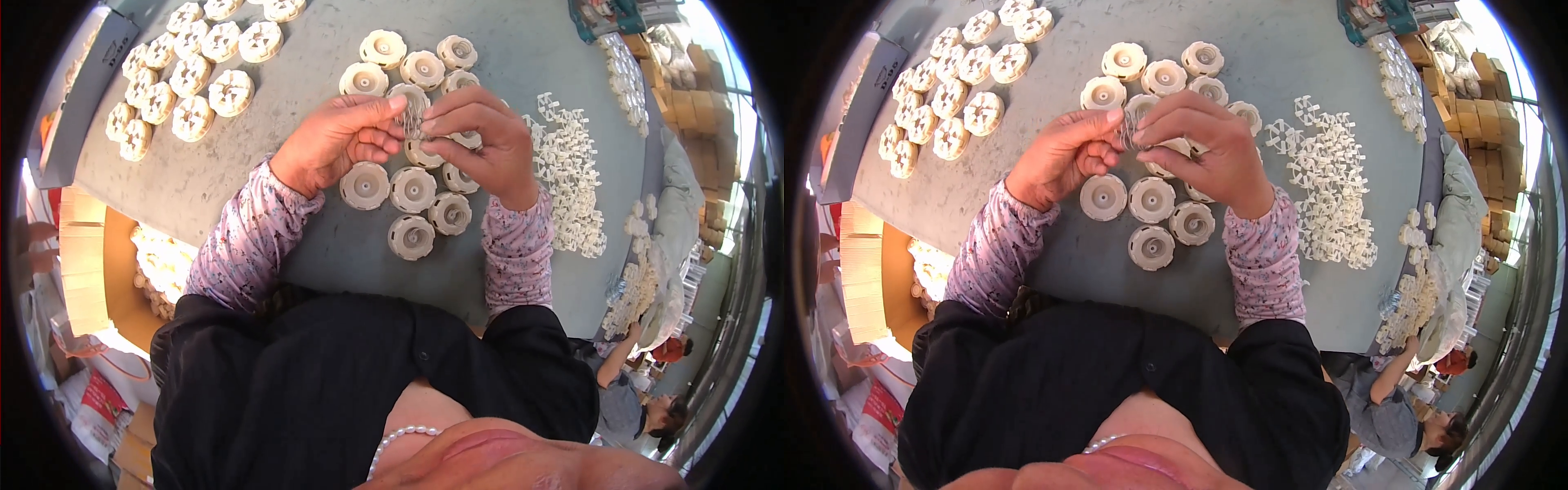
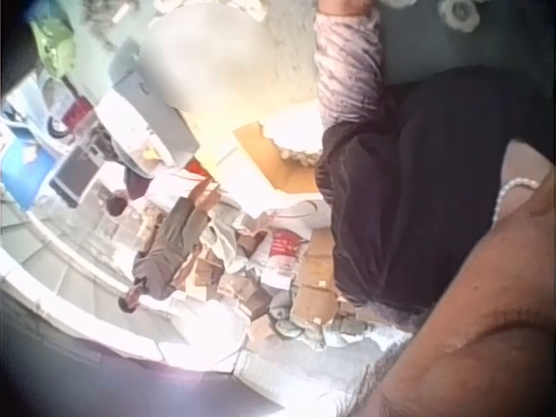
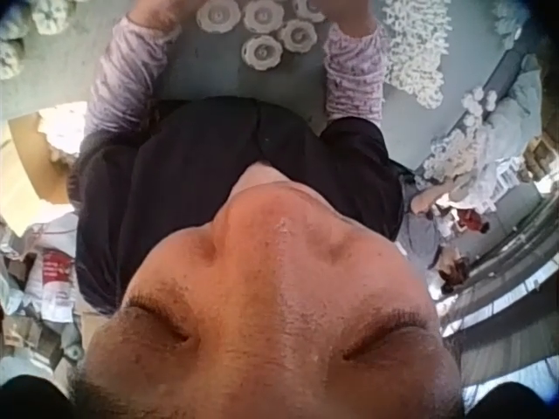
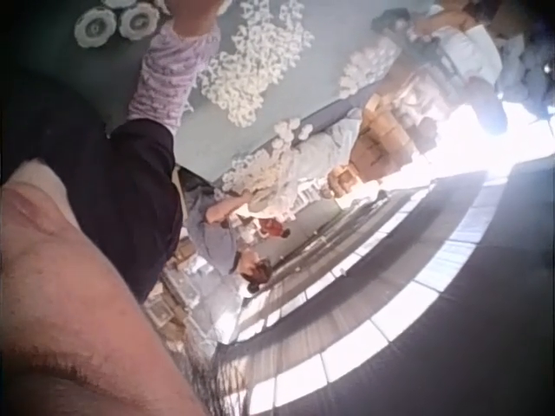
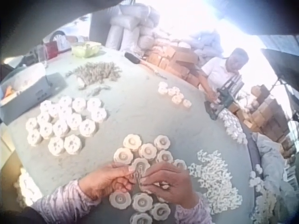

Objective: The person assembles white plastic circular housings by hand, inserting internal gears and metal springs into them at a work table.

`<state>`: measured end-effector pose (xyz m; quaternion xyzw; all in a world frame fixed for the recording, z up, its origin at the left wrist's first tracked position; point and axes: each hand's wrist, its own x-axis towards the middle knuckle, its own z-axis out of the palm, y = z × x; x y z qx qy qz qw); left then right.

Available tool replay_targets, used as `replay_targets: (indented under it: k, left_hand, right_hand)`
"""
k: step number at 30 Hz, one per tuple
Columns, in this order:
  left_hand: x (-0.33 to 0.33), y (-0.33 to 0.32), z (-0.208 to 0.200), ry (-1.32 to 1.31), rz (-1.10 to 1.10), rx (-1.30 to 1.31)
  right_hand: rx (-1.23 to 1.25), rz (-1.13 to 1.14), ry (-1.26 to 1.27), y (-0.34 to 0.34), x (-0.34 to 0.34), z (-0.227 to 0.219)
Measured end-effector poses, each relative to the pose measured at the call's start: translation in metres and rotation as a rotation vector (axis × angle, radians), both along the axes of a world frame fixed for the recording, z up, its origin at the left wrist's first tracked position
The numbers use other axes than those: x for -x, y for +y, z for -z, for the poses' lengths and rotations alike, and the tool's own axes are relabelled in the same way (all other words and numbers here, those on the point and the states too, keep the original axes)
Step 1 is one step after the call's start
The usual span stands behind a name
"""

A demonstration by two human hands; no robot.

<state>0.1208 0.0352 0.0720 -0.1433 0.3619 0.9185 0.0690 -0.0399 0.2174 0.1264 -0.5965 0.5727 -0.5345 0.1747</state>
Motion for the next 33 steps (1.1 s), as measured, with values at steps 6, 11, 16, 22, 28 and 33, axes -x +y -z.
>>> replay_targets:
  k: [6, 11, 16, 22, 28, 33]
  left_hand:
    - [0.007, 0.010, -0.010, 0.068, -0.418, 0.006]
    - [0.006, 0.002, -0.009, 0.131, -0.436, 0.096]
    - [0.006, 0.001, -0.003, 0.064, -0.451, 0.108]
    - [0.008, 0.001, -0.006, 0.054, -0.447, 0.113]
    - [0.007, 0.019, -0.002, 0.117, -0.438, 0.439]
    - [0.008, 0.018, -0.003, 0.165, -0.379, 0.508]
  right_hand:
    - [0.096, 0.084, 0.335, -0.010, -0.018, -0.010]
    - [-0.119, 0.363, -0.472, -0.010, 0.030, 0.020]
    - [-0.334, 0.475, 0.298, -0.037, 0.061, 0.034]
    - [-0.366, 0.406, 0.582, -0.046, 0.071, 0.047]
    - [-0.357, 0.217, -0.398, -0.023, 0.013, 0.011]
    - [-0.268, 0.171, -0.230, -0.014, 0.010, 0.010]
